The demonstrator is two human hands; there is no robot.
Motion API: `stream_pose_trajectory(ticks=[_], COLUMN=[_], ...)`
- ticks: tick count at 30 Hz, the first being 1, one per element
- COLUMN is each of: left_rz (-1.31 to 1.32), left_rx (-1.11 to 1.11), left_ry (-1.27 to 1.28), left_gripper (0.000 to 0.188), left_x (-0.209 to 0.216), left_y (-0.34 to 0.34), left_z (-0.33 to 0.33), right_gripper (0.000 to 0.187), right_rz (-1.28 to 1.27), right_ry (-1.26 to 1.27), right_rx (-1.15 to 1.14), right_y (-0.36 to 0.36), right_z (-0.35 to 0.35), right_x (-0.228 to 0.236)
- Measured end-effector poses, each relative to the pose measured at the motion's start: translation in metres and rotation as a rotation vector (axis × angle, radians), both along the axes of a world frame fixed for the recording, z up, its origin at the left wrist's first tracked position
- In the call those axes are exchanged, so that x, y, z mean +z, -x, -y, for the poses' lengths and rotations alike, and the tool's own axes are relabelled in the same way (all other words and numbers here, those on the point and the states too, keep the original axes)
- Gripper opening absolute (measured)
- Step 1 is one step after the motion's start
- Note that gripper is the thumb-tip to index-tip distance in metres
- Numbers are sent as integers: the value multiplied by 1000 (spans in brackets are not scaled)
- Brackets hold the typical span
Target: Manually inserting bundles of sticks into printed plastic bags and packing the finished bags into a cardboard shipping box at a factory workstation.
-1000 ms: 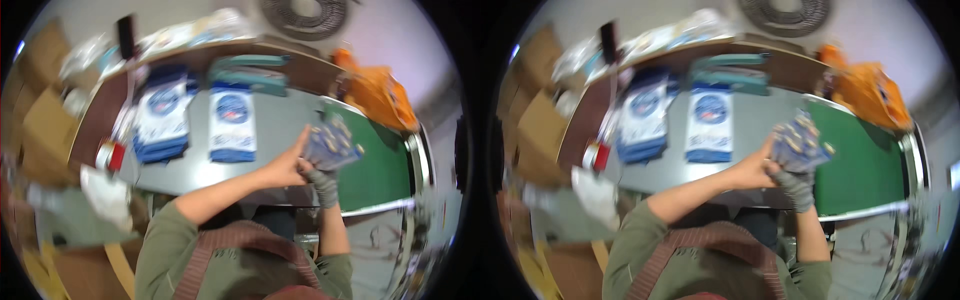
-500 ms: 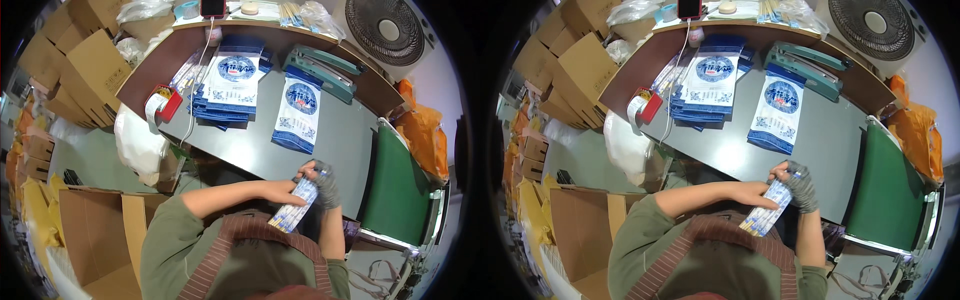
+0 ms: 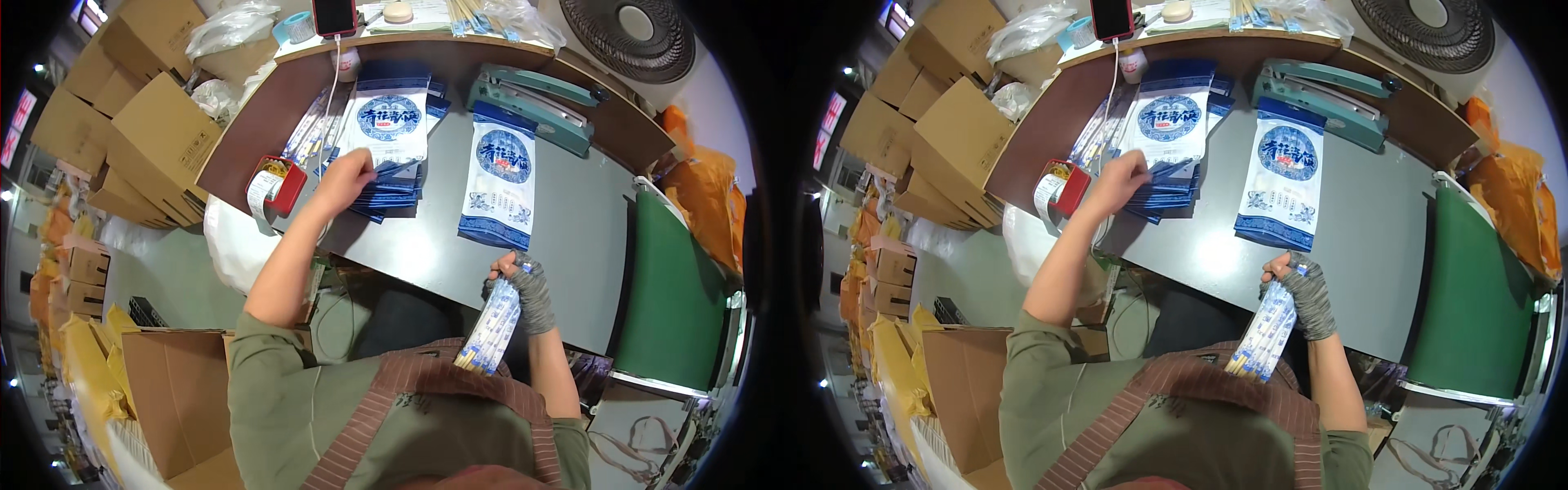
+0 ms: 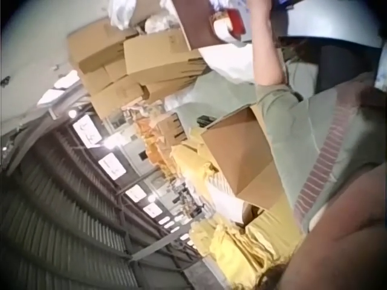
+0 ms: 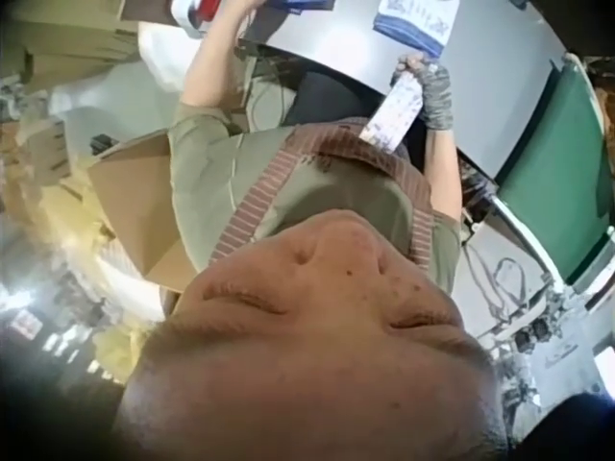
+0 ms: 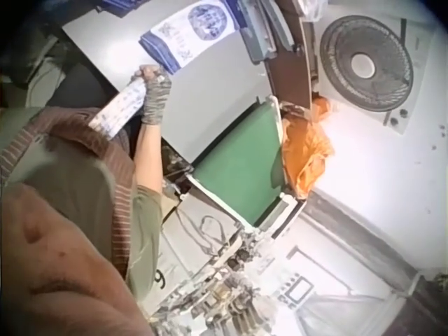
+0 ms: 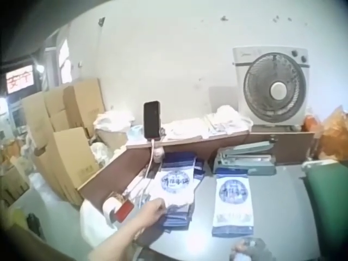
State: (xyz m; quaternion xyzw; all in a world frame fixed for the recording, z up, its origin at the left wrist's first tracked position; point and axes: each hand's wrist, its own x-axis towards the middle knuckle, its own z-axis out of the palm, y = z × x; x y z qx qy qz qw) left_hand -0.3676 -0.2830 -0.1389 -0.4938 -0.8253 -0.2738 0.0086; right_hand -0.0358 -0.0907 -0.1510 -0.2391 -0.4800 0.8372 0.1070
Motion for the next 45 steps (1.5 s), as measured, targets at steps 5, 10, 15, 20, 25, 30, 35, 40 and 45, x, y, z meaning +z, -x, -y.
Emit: stream_pose_trajectory(ticks=[5, 10, 15, 20, 25, 30, 35, 40, 45], left_rz=[425, 272, -67, 499, 746, 878, 534, 18, 249], left_rx=[-132, -58, -277, -344, -402, -127, -13, -520, -582], left_ry=[-95, -252, -219, -166, -52, -56, -357, -397, -214], left_gripper=[16, 14, 5, 13, 12, 15, 12, 31, 41], left_x=[16, 17, -15, -51, -52, -50, -32, -1, -23], left_y=[18, -9, -167, -214, -190, -195, -221, -258, -272], left_z=[-11, -23, -67, -74, -65, -64, -64, -22, 23], right_gripper=[20, 19, 18, 17, 20, 20, 27, 49, 53], right_rz=[-4, -26, -65, -116, -309, -176, 149, -5, 228], right_ry=[-49, -57, -127, -306, -497, -491, -1019, -952, -265], right_rx=[4, -54, -105, -97, 17, -26, -46, 142, 19], right_y=[-5, -21, -35, -37, -13, 2, -1, -70, -139], right_z=[2, 3, 8, 11, 38, 29, 32, 56, 78], right_x=[14, 15, 24, 18, 18, -35, -34, -31, -52])
